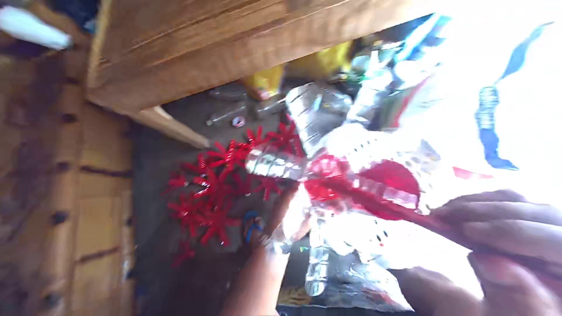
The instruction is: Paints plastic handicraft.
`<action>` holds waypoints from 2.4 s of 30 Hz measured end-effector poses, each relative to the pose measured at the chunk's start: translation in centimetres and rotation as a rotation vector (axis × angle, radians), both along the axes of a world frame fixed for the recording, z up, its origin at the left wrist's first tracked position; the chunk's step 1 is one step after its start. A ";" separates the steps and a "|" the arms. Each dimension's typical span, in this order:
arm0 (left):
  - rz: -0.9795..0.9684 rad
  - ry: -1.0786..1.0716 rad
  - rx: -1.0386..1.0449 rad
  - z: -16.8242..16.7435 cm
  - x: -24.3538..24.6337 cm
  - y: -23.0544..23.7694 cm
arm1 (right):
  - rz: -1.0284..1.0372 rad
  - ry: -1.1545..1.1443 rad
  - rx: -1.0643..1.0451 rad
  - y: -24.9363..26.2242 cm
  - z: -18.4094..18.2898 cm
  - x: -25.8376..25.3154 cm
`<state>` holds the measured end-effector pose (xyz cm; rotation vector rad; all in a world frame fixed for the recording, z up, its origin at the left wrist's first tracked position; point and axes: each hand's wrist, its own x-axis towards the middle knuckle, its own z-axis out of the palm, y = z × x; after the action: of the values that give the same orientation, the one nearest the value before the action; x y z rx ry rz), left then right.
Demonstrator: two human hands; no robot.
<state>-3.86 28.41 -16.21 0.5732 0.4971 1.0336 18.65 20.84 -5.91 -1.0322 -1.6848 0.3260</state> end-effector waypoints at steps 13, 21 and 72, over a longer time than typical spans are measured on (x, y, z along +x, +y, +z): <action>-0.122 -0.120 -0.024 -1.1 -0.4 0.0 | -0.010 -0.091 0.056 0.5 -0.7 -0.8; -0.178 -0.178 -0.036 -1.3 -0.1 0.5 | -0.051 -0.076 0.055 0.5 -0.7 -0.8; -0.097 -0.258 -0.040 0.3 -2.7 -0.9 | -0.070 -0.014 0.056 -4.0 -1.4 -1.9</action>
<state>-6.60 27.46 -15.93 0.4170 0.2594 0.9865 16.78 16.87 -7.27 -1.0510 -1.6570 0.2255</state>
